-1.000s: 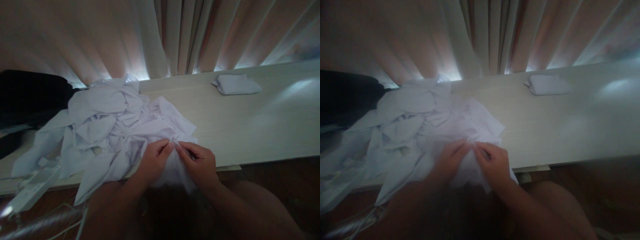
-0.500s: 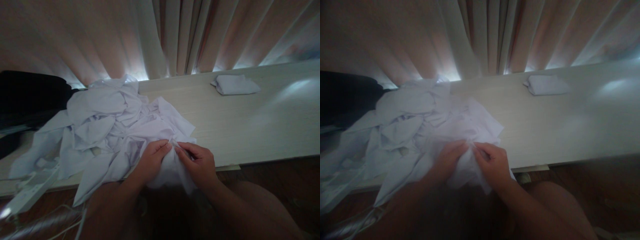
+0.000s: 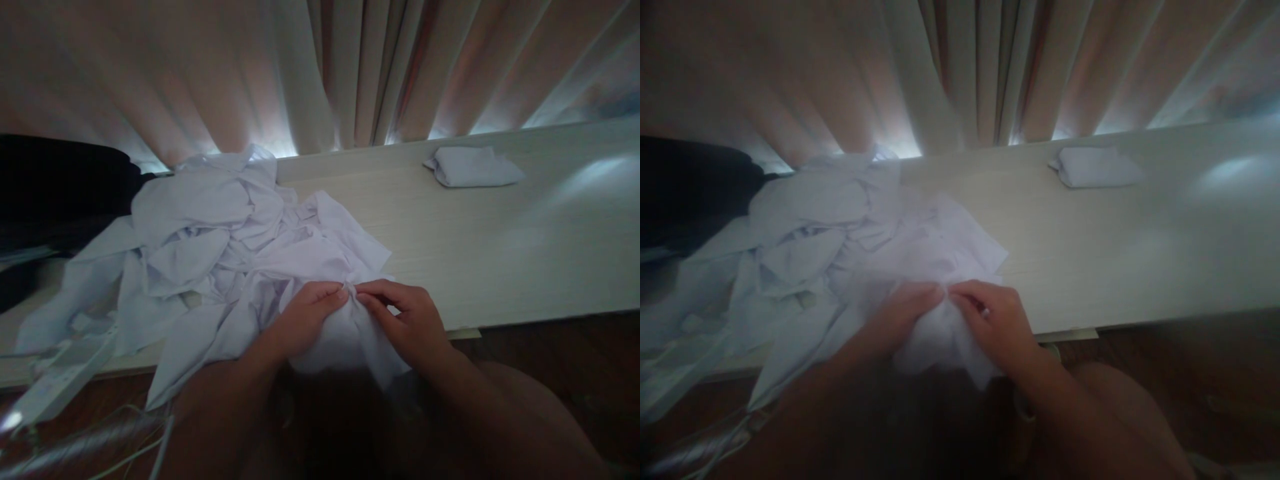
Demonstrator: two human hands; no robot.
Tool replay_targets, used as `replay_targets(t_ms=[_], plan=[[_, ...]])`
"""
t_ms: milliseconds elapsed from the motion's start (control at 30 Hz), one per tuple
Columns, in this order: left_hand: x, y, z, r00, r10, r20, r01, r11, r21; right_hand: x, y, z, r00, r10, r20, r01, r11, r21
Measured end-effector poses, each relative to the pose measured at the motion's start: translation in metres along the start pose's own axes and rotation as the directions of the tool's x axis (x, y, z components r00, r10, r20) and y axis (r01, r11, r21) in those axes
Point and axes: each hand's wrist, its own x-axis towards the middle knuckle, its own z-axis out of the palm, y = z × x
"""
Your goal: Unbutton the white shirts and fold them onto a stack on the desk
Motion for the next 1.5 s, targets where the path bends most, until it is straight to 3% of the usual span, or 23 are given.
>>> replay_targets(t_ms=[267,533,767,967,1133,1267,1500], plan=[[0.001,0.001,0.006,0.998,0.013,0.059,-0.023,0.985,0.169,0.003,0.004,0.002,0.995,-0.073,-0.074,0.076,0.996,0.047],[-0.001,0.001,0.006,0.996,0.048,0.079,-0.069,0.956,0.285,0.003,0.005,0.005,0.991,0.122,-0.059,-0.111,0.982,0.155],[0.001,-0.009,0.01,0.991,0.129,0.033,-0.132,0.92,0.368,0.003,0.006,0.011,0.99,0.125,-0.058,-0.112,0.974,0.195],[-0.001,0.004,0.01,0.992,0.099,0.073,-0.119,0.924,0.362,0.002,0.006,0.01,0.992,0.123,-0.035,-0.113,0.969,0.222],[-0.005,0.01,0.01,0.993,0.098,0.071,-0.117,0.934,0.338,0.007,0.01,0.002,0.953,0.274,0.127,-0.301,0.846,0.44],[-0.004,0.007,0.01,0.989,0.086,0.12,-0.122,0.934,0.336,0.011,0.012,-0.003,0.927,0.27,0.259,-0.368,0.784,0.501],[-0.002,0.002,0.01,0.979,0.046,0.198,-0.101,0.955,0.278,0.009,0.012,-0.008,0.899,0.267,0.346,-0.424,0.726,0.541]])
